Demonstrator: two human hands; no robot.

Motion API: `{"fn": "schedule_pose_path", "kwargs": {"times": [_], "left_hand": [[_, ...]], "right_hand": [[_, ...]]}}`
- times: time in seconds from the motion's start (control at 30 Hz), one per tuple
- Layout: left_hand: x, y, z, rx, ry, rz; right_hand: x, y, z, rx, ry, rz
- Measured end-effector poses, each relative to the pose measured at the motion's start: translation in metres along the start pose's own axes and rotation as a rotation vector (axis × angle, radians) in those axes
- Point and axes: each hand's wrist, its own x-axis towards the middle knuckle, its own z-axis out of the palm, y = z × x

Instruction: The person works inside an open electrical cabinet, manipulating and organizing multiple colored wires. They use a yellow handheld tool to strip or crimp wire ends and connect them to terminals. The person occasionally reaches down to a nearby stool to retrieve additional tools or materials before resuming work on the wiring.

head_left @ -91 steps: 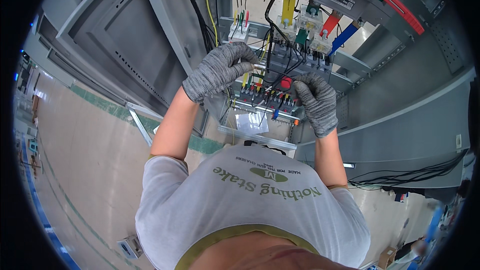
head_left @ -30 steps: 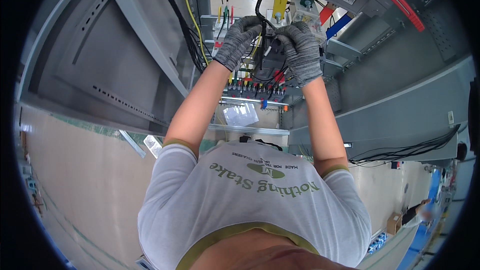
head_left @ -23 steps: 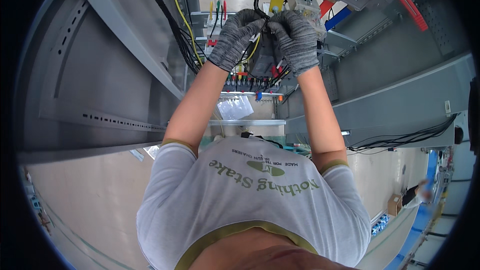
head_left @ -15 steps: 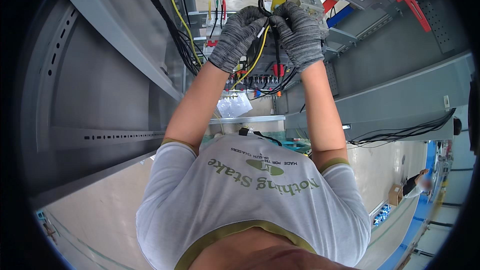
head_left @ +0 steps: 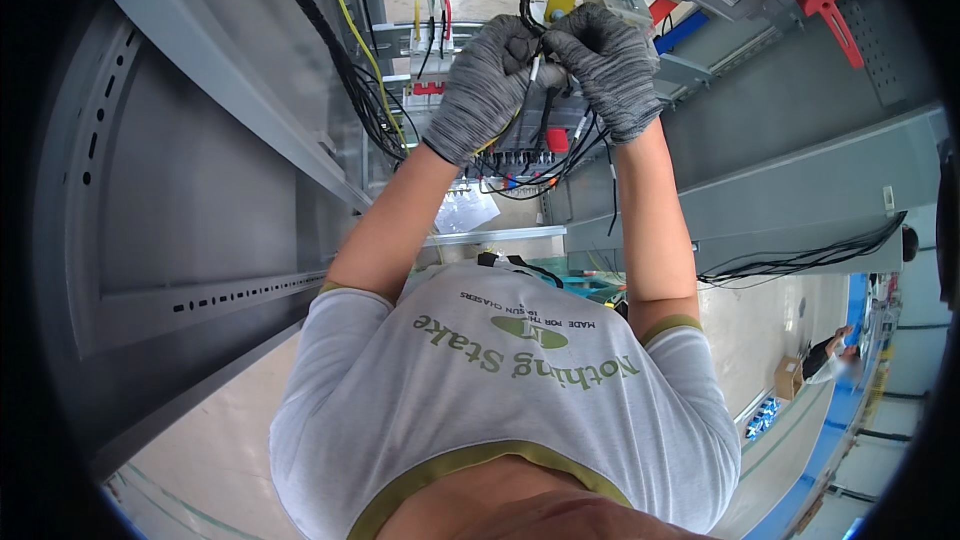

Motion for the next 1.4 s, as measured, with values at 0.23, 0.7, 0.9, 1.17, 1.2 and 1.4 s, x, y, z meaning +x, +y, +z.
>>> {"fn": "schedule_pose_path", "kwargs": {"times": [0.23,0.7,0.9,1.17,1.2,1.4], "left_hand": [[-0.008,0.009,0.012,0.252,0.168,0.074],[-0.010,0.014,0.022,0.490,0.436,0.370],[-0.014,0.009,0.020,0.467,0.379,0.243],[-0.028,-0.001,0.006,-0.100,0.180,0.210],[-0.031,-0.003,0.002,-0.170,0.156,0.143],[-0.051,0.018,-0.012,-0.409,0.174,-0.129]], "right_hand": [[0.005,0.009,-0.001,0.019,-0.023,-0.028],[0.006,-0.006,-0.006,0.110,-0.087,0.045],[0.007,-0.001,-0.007,0.172,-0.113,0.072],[0.006,0.000,-0.010,0.189,-0.129,0.057],[0.005,-0.001,-0.011,0.187,-0.136,0.061],[0.007,0.005,-0.004,0.024,-0.094,-0.140]]}}
